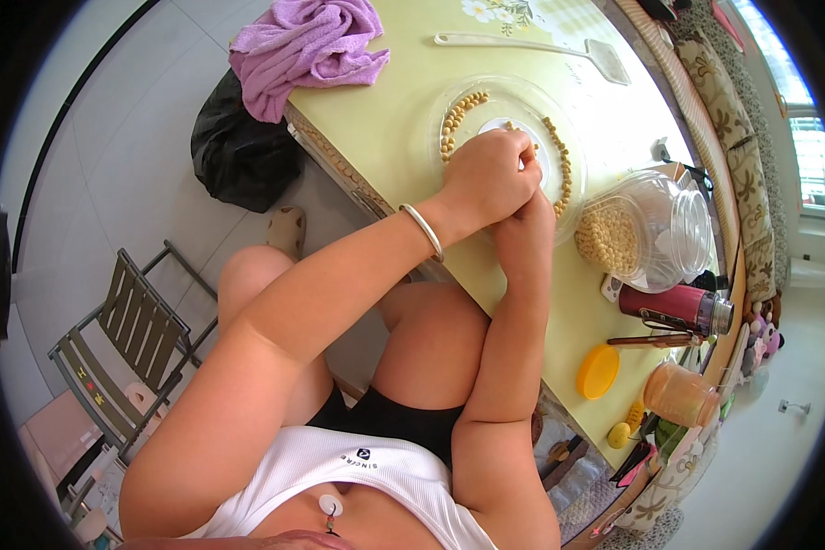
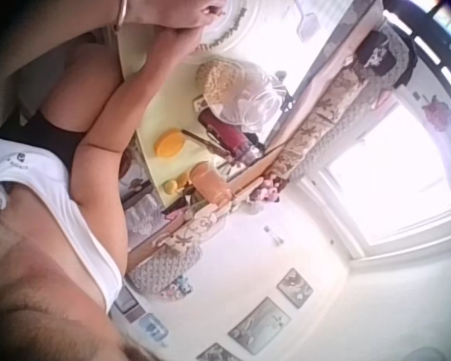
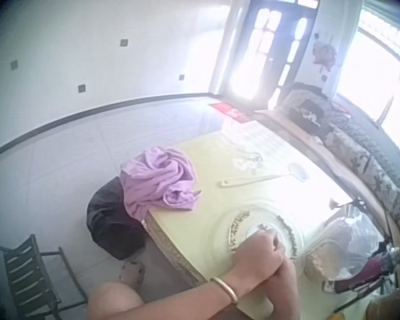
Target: The person sits on the floor and peels the skins off peanuts by hand. They pick up peanuts from a clear plate, remove the outer shells, and place the peeled kernels back onto the plate. The process is repeated continuously throughout the clip.
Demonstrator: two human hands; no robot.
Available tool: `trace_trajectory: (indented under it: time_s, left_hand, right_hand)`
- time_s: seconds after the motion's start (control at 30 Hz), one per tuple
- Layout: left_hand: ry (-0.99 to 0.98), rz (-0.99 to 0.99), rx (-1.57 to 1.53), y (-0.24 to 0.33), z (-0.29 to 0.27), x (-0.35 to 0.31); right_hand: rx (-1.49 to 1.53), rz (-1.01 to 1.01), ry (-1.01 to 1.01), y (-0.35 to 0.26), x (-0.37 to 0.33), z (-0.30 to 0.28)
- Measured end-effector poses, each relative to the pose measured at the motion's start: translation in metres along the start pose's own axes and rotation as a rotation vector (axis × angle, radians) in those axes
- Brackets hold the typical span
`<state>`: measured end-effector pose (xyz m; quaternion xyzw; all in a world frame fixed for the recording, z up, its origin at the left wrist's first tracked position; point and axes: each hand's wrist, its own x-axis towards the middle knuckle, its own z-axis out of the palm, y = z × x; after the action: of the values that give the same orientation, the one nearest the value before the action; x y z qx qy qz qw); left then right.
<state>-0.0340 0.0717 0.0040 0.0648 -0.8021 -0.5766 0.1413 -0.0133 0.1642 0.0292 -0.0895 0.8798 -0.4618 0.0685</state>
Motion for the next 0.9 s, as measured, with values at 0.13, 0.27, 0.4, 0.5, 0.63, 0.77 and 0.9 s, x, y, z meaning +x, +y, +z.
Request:
trace_trajectory:
  time_s: [0.13, 0.27, 0.4, 0.5, 0.63, 0.77, 0.9]
  left_hand:
    - [-0.011, -0.011, -0.005, 0.0008, -0.0007, 0.0002]
    - [0.003, -0.001, 0.006, 0.0002, 0.0005, 0.0004]
    - [0.002, 0.002, 0.008, -0.0003, 0.0009, 0.0007]
    - [0.003, 0.002, 0.006, -0.0004, 0.0011, 0.0009]
    - [0.004, 0.004, 0.005, 0.0006, 0.0002, 0.0006]
    - [0.004, 0.002, 0.020, 0.0004, 0.0000, 0.0008]
    - [0.002, -0.001, 0.024, -0.0005, 0.0014, 0.0010]
  right_hand:
    - [-0.010, 0.012, -0.003, 0.0000, 0.0007, -0.0005]
    - [-0.034, -0.012, 0.008, 0.0001, 0.0007, -0.0003]
    - [-0.046, -0.023, 0.011, 0.0020, 0.0008, -0.0001]
    - [-0.028, -0.018, 0.005, 0.0024, 0.0010, -0.0001]
    - [-0.028, -0.029, 0.002, 0.0025, 0.0010, -0.0005]
    - [-0.016, -0.020, -0.006, 0.0017, 0.0011, -0.0001]
    - [-0.008, 0.000, -0.013, 0.0026, 0.0010, -0.0005]
